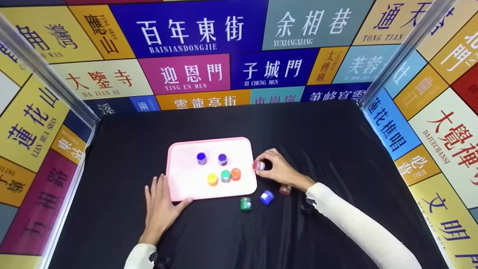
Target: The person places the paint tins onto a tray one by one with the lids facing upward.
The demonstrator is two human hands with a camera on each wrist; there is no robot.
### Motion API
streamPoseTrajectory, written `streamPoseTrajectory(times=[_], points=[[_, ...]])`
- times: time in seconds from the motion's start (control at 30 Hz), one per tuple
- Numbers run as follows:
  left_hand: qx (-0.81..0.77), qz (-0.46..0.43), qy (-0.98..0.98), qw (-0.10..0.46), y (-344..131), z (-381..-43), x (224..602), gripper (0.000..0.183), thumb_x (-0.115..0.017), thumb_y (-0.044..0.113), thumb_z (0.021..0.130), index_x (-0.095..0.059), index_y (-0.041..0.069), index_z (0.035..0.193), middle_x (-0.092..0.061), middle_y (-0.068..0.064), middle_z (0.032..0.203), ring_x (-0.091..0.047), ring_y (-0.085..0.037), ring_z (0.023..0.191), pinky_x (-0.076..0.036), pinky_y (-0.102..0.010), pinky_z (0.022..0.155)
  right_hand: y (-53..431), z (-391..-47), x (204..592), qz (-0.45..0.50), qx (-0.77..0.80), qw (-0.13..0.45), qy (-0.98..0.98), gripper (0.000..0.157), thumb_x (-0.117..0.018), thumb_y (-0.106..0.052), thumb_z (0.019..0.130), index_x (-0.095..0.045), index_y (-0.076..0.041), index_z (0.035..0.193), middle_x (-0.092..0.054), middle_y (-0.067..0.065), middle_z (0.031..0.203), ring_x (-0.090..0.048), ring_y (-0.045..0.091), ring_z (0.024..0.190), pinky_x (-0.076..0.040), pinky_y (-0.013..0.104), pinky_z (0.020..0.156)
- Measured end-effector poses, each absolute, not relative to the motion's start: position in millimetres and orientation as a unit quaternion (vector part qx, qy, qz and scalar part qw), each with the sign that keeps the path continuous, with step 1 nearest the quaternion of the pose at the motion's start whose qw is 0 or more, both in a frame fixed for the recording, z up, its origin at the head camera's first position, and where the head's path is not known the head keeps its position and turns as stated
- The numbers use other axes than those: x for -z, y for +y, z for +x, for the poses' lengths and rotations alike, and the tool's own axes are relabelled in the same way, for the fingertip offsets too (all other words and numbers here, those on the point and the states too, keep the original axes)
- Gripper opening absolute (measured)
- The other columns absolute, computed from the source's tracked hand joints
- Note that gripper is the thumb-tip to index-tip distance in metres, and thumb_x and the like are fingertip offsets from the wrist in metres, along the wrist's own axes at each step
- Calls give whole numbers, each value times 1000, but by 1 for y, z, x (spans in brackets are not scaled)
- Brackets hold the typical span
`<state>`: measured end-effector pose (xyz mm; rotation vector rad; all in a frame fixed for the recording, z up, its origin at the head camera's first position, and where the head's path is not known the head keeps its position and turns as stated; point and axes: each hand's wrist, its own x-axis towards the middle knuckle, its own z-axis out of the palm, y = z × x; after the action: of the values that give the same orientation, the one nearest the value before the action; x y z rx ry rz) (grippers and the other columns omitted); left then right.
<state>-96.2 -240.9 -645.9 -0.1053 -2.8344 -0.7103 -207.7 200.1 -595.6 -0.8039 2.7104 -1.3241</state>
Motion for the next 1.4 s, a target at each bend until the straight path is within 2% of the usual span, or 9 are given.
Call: streamPoseTrajectory(times=[0.23, 0.73, 1.03, 1.4], points=[[237, -37, -965, 104, -241, -94, 646, 126, -83, 70, 85, -31, -9, 168, -34, -32, 173, -20, -50, 165, -4, -69, 134, 187, -216, 596, -260, 415, 12, 872, 32, -94, -23, 86, -79, -12, 113, -74, 0, 109, -56, 25, 118, -47, 43, 105], [243, -38, -963, 110, -241, -95, 645, 127, -84, 70, 84, -32, -10, 167, -35, -33, 172, -21, -51, 164, -4, -69, 133, 156, -230, 595, -259, 407, 24, 876, 35, -90, -19, 87, -79, -11, 119, -73, 3, 110, -51, 28, 121, -43, 47, 104], [236, -39, -964, 118, -240, -95, 645, 125, -84, 69, 84, -33, -10, 167, -36, -32, 172, -23, -51, 164, -6, -70, 133, 143, -234, 598, -243, 423, 23, 872, 36, -93, -20, 85, -80, -10, 117, -65, 9, 118, -51, 29, 124, -42, 46, 104], [242, -35, -964, 104, -242, -96, 646, 126, -82, 72, 85, -31, -8, 169, -34, -31, 173, -20, -49, 165, -2, -68, 134, 135, -238, 601, -255, 410, 9, 876, 33, -93, -19, 86, -81, -11, 115, -73, 9, 116, -52, 31, 127, -37, 52, 109]])
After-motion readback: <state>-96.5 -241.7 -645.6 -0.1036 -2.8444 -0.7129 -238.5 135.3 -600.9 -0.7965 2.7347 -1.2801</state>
